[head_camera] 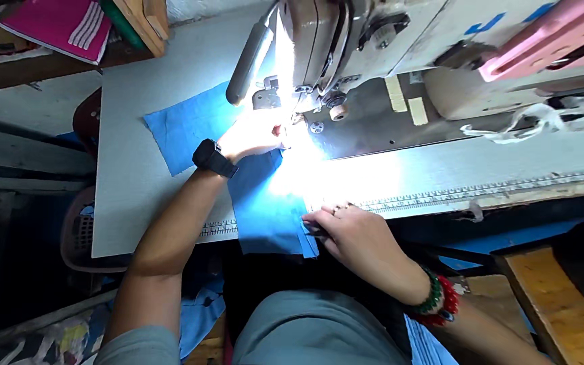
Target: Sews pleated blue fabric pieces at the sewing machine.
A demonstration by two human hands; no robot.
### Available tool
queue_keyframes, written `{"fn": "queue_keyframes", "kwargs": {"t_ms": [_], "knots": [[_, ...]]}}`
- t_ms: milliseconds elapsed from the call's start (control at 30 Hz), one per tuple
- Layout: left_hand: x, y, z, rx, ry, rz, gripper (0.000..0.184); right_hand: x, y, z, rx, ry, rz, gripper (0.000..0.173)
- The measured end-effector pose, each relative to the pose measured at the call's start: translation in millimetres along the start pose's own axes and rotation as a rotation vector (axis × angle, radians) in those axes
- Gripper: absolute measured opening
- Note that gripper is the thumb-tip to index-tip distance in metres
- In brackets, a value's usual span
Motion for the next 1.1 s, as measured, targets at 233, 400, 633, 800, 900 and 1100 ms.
{"fn": "queue_keyframes", "kwargs": {"t_ms": [233, 400, 633, 800, 900, 1100], "knots": [[-8, 2, 24, -0.345, 0.150, -0.051, 0.013, -15, 8, -24, 0.144, -0.093, 0.015, 0.054], [-47, 51, 83, -0.487, 0.256, -0.335, 0.025, -16, 7, -25, 0.125, -0.117, 0.021, 0.047], [-26, 59, 80, -0.381, 0.252, -0.354, 0.041, -16, 6, -25, 0.118, -0.074, 0.053, 0.051], [-14, 56, 64, -0.333, 0.239, -0.307, 0.048, -20, 5, -28, 0.104, -0.075, 0.067, 0.044], [-18, 54, 69, -0.382, 0.290, -0.263, 0.044, -21, 4, -28, 0.105, -0.071, 0.068, 0.047], [-17, 58, 69, -0.324, 0.258, -0.301, 0.048, -21, 4, -28, 0.110, -0.064, 0.072, 0.046]]}}
Point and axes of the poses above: each hand's wrist, its own z-axis away from the middle knuckle, its own y-axis out of the palm, x = y × z, the point moved 7 cm from there along -z, towards the middle knuckle, and after that the axes turned 5 degrees about z, right-handed, at the moved point
